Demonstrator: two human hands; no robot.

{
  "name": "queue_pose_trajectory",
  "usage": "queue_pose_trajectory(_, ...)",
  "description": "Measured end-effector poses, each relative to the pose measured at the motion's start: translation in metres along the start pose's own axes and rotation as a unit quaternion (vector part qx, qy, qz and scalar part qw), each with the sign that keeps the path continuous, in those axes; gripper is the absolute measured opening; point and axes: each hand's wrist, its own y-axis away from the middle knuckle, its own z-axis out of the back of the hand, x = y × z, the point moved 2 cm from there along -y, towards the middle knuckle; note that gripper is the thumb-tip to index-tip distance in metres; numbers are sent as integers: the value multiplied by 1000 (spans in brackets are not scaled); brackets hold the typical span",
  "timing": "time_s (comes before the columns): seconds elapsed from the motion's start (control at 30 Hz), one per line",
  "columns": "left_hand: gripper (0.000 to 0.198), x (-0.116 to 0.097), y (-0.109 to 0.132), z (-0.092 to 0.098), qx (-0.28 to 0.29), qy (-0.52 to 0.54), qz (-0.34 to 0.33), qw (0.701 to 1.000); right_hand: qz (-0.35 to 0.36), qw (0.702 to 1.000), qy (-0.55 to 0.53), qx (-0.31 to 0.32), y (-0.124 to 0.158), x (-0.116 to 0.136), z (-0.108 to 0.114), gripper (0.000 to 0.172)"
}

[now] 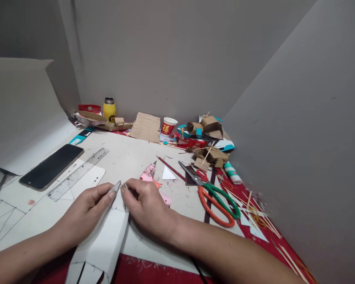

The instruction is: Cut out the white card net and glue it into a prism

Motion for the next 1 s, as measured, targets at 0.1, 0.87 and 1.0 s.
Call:
queue_pose_trajectory(0.1,27,-1,0,0,-12,21,0,1000,9,1000,8,-6,1,2,0,31)
queue_pose_trajectory(0.87,26,-5,4,-3,44,220,20,974,88,993,-77,-27,0,7,2,21)
queue_pose_trajectory(1.0,25,-3,4,-5,62,265,51,961,89,993,-74,-27,0,7,3,21)
